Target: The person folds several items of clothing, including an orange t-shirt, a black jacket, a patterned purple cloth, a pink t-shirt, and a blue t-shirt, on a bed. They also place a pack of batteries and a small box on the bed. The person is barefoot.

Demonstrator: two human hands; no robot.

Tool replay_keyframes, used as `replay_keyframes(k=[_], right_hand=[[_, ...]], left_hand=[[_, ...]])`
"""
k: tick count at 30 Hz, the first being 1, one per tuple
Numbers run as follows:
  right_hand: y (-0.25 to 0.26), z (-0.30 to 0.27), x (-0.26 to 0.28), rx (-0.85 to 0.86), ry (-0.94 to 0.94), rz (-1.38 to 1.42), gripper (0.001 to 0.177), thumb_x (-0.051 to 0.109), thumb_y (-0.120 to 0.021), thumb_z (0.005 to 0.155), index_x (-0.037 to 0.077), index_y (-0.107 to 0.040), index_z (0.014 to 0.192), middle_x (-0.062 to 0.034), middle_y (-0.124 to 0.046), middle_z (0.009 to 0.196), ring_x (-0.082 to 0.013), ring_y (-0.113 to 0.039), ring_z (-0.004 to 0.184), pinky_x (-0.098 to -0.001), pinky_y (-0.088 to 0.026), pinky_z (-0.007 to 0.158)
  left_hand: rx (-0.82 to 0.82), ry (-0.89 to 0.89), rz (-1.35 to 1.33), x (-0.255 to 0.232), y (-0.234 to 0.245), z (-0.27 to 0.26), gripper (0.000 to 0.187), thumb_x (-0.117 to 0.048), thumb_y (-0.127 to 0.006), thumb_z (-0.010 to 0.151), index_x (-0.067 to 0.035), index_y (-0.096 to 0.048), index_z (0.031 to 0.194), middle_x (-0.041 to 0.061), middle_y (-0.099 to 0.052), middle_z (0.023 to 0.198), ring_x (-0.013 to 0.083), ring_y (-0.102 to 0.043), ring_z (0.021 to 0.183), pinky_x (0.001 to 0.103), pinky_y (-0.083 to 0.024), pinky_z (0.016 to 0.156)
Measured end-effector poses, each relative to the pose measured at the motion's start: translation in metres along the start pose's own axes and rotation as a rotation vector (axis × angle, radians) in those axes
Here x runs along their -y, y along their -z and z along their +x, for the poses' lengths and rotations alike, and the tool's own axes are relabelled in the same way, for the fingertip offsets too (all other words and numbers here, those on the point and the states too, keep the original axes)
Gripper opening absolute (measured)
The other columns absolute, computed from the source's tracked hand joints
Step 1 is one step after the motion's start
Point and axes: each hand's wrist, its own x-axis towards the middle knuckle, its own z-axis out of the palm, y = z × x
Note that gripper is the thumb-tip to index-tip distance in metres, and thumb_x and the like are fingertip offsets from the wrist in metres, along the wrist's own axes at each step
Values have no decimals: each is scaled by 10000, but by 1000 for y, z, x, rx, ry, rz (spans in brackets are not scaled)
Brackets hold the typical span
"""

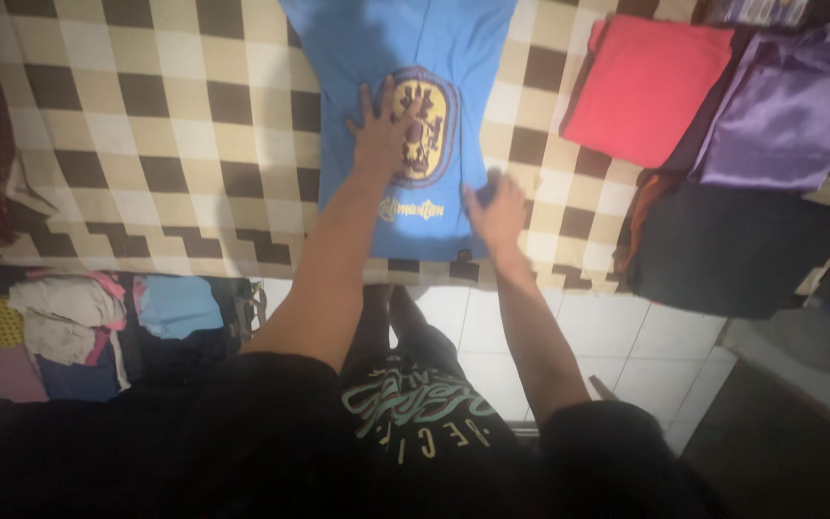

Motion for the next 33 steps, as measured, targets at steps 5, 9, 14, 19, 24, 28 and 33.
replay_keyframes(k=[5, 9, 14, 19, 24, 28, 33], right_hand=[[12, -47, -4, 384, -386, 282, 338, 257, -567, 759, 14, -540, 993, -180, -609, 848, -282, -590, 816, -366, -463, 759], [15, -59, 17, 481, -375, 295, 307, 218, -555, 771, 47, -519, 1023, -206, -600, 845, -297, -583, 780, -364, -481, 761], [6, -49, 53, 553, 170, 116, 385, 220, -660, 603, 67, -548, 939, -214, -530, 1029, -378, -527, 858, -453, -417, 663], [-1, -14, 105, 473, -24, 227, 280, 271, -595, 784, 66, -549, 970, -148, -584, 965, -292, -553, 895, -369, -438, 765], [-30, 47, 167, 263, 206, 355, 309, 191, -598, 775, 37, -530, 1035, -139, -568, 919, -283, -549, 853, -364, -440, 753], [-58, 87, 208, 269, 212, 489, 401, 175, -594, 771, 23, -459, 1116, -151, -518, 992, -272, -538, 892, -340, -457, 757], [-80, 105, 232, 276, 189, 530, 434, 166, -618, 765, 32, -439, 1136, -157, -513, 1026, -276, -528, 922, -342, -444, 796]], left_hand=[[-28, -1, 19, 2, -8, -1, 1059, -279, -807, 472, -419, -178, 1312, 35, 75, 1395, 399, 33, 1253, 641, -238, 902], [-33, -12, 18, 6, -8, -1, 1045, -265, -800, 489, -414, -179, 1316, 40, 81, 1403, 401, 17, 1253, 631, -265, 893], [-95, -114, -91, 14, 2, -15, 963, -327, -779, 521, -380, -197, 1287, 79, 52, 1358, 421, -26, 1228, 623, -235, 893], [-537, -515, -418, 83, -36, 2, 624, -167, -651, 713, -222, -350, 1256, 129, -241, 1355, 367, -303, 1200, 431, -369, 942], [-778, 58, -507, 158, -38, 45, 418, -74, -510, 848, -185, -416, 1240, 32, -474, 1078, 268, -457, 1027, 399, -389, 900], [-867, 125, -464, 181, 25, 78, 607, 59, -427, 677, -119, -419, 1256, 105, -462, 1034, 323, -428, 890, 443, -360, 793], [-977, -314, -346, 203, 62, 109, 297, -67, -588, 611, -138, -576, 899, 107, -483, 974, 304, -432, 873, 411, -393, 693]])
